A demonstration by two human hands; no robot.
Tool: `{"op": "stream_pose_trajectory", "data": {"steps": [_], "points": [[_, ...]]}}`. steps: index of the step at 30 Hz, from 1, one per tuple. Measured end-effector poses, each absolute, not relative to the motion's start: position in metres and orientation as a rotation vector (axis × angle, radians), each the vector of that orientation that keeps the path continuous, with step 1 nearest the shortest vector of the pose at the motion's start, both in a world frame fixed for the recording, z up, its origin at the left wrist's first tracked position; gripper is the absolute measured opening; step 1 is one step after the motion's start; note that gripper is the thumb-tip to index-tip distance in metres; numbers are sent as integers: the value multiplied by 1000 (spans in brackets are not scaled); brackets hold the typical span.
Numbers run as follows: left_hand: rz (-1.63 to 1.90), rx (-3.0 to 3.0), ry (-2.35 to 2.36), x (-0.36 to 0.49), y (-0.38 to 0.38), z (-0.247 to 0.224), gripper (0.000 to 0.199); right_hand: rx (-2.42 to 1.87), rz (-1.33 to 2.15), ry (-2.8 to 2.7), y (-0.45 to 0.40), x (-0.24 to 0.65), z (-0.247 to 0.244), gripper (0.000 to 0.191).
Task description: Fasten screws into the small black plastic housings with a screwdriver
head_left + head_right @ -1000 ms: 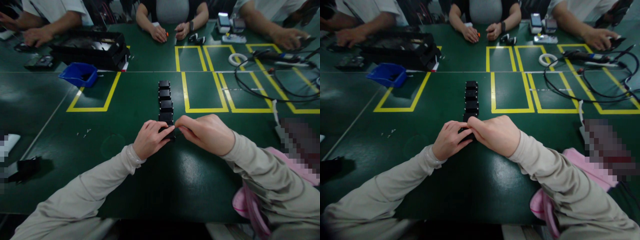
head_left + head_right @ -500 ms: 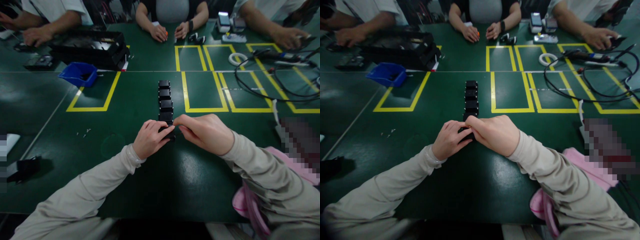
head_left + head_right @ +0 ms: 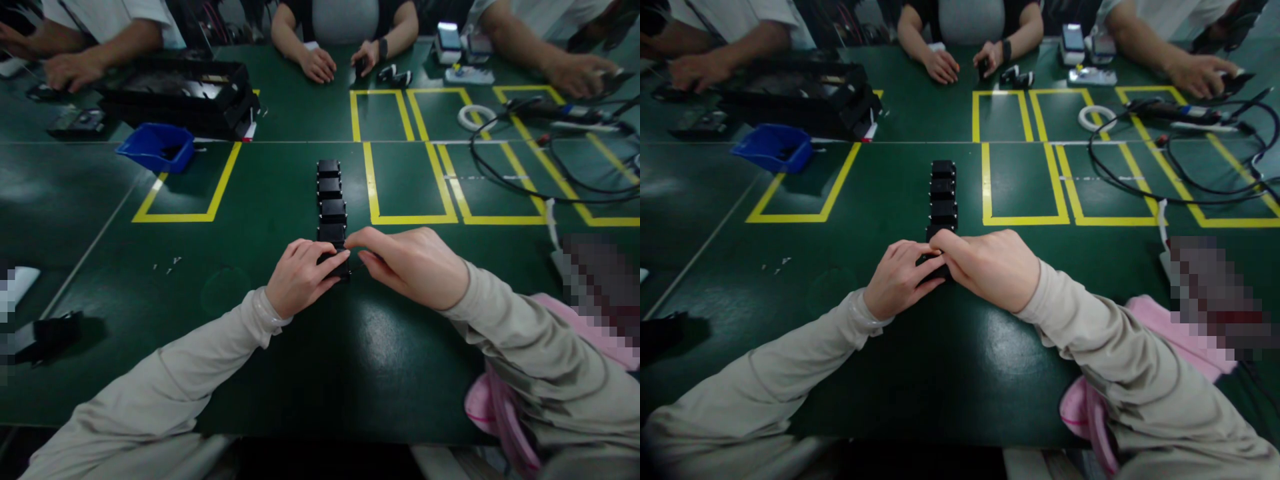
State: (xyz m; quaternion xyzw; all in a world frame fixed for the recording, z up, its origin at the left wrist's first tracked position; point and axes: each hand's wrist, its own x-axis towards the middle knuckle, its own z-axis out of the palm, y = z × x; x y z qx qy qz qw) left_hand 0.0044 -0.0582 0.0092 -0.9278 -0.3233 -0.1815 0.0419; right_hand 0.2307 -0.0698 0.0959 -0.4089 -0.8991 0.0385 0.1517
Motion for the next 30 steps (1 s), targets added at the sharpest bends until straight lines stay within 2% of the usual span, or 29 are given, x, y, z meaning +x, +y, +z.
{"op": "stream_pose_trajectory", "data": {"steps": [3,8,15,20,26,30], "points": [[-552,-2844,-997,5,-59,10,43,-1169,121,-2562,-70,231,95,32],[-536,-2854,-1016,5,-59,10,42,-1216,87,-2592,-70,232,92,40],[-544,-2846,-999,4,-59,10,43,-1154,132,-2561,-71,232,93,33],[-547,-2847,-995,5,-58,10,41,-1145,71,-2562,-70,233,89,42],[-552,-2837,-986,5,-58,9,42,-1117,164,-2562,-71,233,92,31],[-554,-2841,-997,4,-58,9,44,-1151,110,-2581,-70,233,92,38]]}}
